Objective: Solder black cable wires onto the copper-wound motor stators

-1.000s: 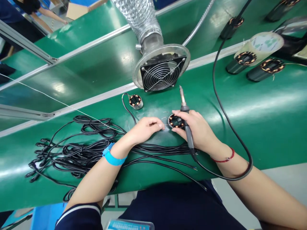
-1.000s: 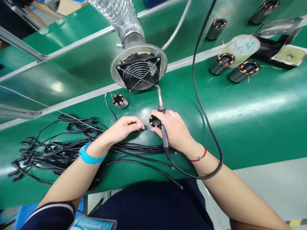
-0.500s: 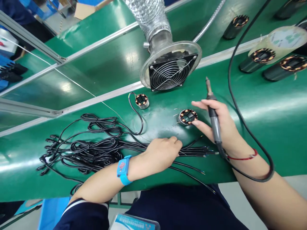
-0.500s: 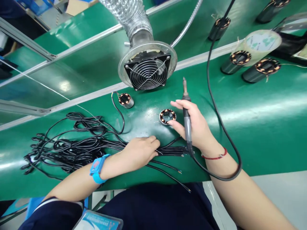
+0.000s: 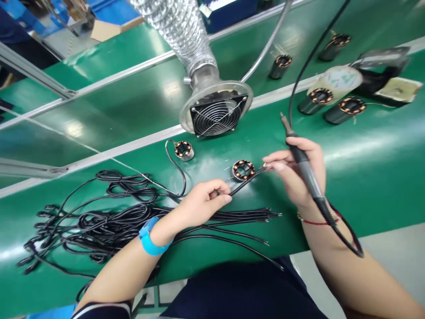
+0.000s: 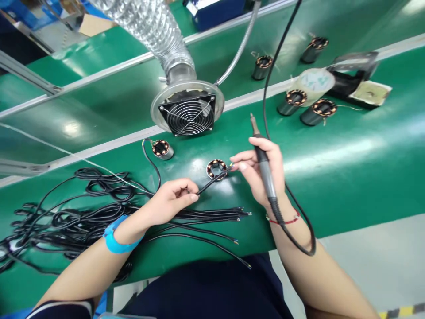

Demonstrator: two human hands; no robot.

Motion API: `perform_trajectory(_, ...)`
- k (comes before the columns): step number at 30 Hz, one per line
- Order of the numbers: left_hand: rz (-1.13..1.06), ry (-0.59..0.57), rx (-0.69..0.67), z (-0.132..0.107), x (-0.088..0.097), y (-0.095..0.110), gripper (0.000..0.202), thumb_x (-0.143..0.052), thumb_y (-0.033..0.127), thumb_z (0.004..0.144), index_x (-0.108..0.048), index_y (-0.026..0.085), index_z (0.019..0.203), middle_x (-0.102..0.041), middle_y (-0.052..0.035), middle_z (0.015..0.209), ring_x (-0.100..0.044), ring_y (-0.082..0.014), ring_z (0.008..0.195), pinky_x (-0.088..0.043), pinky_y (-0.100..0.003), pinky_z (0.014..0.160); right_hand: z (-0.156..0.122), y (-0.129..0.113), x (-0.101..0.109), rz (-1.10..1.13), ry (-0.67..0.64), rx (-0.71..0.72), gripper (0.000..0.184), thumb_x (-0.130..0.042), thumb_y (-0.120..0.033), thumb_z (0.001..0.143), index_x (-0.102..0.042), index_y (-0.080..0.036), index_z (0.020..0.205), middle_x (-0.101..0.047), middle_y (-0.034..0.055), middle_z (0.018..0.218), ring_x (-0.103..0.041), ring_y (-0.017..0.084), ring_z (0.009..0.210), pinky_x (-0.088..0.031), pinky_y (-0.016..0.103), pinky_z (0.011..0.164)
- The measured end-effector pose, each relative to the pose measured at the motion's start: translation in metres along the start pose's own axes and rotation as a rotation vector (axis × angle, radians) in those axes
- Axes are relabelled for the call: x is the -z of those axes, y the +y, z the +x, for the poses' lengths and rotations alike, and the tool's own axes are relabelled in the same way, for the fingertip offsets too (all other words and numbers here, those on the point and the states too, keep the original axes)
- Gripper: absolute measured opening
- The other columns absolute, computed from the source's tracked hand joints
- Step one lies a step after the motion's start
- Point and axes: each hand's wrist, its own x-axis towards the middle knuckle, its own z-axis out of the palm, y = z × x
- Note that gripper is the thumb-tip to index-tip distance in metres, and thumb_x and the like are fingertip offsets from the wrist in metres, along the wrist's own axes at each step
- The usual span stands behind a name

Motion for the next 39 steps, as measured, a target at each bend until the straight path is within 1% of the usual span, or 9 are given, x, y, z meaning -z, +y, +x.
perform_trajectory(7, -0.062, 0.038, 0.038, 0.005, 0.000, -0.002, 0.019, -0.063, 0.034, 0.079, -0.058, 0.016, 0.078, -0.044, 0.0060, 0.061, -0.033, -0.0077, 0.054, -0.025, -0.023, 0.054, -0.004, 0.003, 0.000, 0.069, -0.129, -0.138, 0.047, -0.066, -0.034, 0.087, -0.039, -0.030, 0.126, -0.068, 0.0013, 0.096, -0.071, 0.015, 0.073, -0.060, 0.033, 0.071)
perform_trajectory(12, -0.010, -0.036, 0.087, 0.005, -0.003, -0.002, 0.018, -0.065, 0.032, 0.080, -0.057, 0.016, 0.077, -0.037, 0.0079, 0.056, -0.032, -0.0076, 0.053, -0.024, -0.023, 0.053, -0.002, -0.003, -0.003, 0.194, -0.123, -0.171, 0.047, -0.071, -0.035, 0.083, -0.043, -0.028, 0.120, -0.066, -0.0030, 0.082, -0.068, 0.014, 0.070, -0.059, 0.028, 0.066)
perform_trajectory(14, -0.090, 0.007, 0.073, 0.006, -0.005, -0.001, 0.021, -0.068, 0.035, 0.079, -0.057, 0.016, 0.082, -0.044, 0.0064, 0.062, -0.036, -0.0076, 0.057, -0.028, -0.023, 0.054, -0.001, -0.009, -0.004, 0.218, -0.135, -0.183, 0.047, -0.071, -0.034, 0.083, -0.042, -0.027, 0.119, -0.065, -0.0042, 0.079, -0.067, 0.013, 0.068, -0.058, 0.027, 0.063)
perform_trajectory(17, -0.321, 0.083, 0.033, 0.007, -0.008, 0.001, 0.034, -0.068, 0.047, 0.079, -0.055, 0.017, 0.088, -0.053, 0.0028, 0.073, -0.042, -0.0075, 0.057, -0.032, -0.022, 0.053, -0.004, -0.020, -0.010, 0.200, -0.247, -0.205, 0.046, -0.069, -0.029, 0.084, -0.041, -0.026, 0.121, -0.064, -0.0039, 0.081, -0.066, 0.011, 0.067, -0.057, 0.025, 0.063)
perform_trajectory(22, -0.455, 0.057, 0.022, 0.005, -0.007, 0.001, 0.038, -0.065, 0.052, 0.081, -0.049, 0.017, 0.078, -0.050, 0.0049, 0.060, -0.041, -0.0062, 0.049, -0.030, -0.021, 0.048, -0.014, -0.034, -0.030, 0.159, -0.390, -0.137, 0.046, -0.061, -0.017, 0.087, -0.040, -0.025, 0.128, -0.062, -0.0014, 0.091, -0.064, 0.008, 0.072, -0.055, 0.023, 0.065)
perform_trajectory(27, -0.463, 0.055, 0.012, 0.001, -0.006, 0.005, 0.042, -0.069, 0.053, 0.078, -0.047, 0.018, 0.075, -0.051, 0.0058, 0.060, -0.042, -0.0051, 0.046, -0.030, -0.020, 0.046, -0.018, -0.039, -0.046, 0.127, -0.345, -0.112, 0.049, -0.059, -0.015, 0.087, -0.038, -0.025, 0.130, -0.062, -0.0011, 0.092, -0.065, 0.009, 0.075, -0.057, 0.026, 0.072)
perform_trajectory(35, -0.465, 0.016, -0.013, 0.000, -0.006, 0.005, 0.043, -0.069, 0.055, 0.078, -0.048, 0.017, 0.075, -0.057, 0.0036, 0.070, -0.042, -0.0036, 0.046, -0.030, -0.019, 0.043, -0.021, -0.039, -0.049, 0.100, -0.290, -0.110, 0.047, -0.062, -0.020, 0.087, -0.040, -0.026, 0.128, -0.063, -0.0011, 0.090, -0.064, 0.010, 0.072, -0.057, 0.026, 0.069)
perform_trajectory(37, -0.470, -0.006, -0.010, 0.000, -0.005, 0.003, 0.042, -0.069, 0.054, 0.079, -0.049, 0.017, 0.075, -0.054, 0.0049, 0.066, -0.042, -0.0041, 0.047, -0.033, -0.020, 0.046, -0.021, -0.040, -0.049, 0.090, -0.303, -0.084, 0.046, -0.062, -0.020, 0.088, -0.040, -0.026, 0.128, -0.062, -0.0017, 0.088, -0.064, 0.010, 0.072, -0.057, 0.025, 0.069)
perform_trajectory(39, -0.483, -0.011, -0.030, -0.001, -0.004, 0.002, 0.039, -0.071, 0.050, 0.080, -0.052, 0.016, 0.074, -0.055, 0.0044, 0.066, -0.049, -0.0052, 0.056, -0.040, -0.020, 0.056, -0.021, -0.042, -0.050, 0.085, -0.322, -0.036, 0.044, -0.062, -0.020, 0.089, -0.041, -0.026, 0.127, -0.062, -0.0026, 0.087, -0.063, 0.010, 0.073, -0.056, 0.025, 0.070)
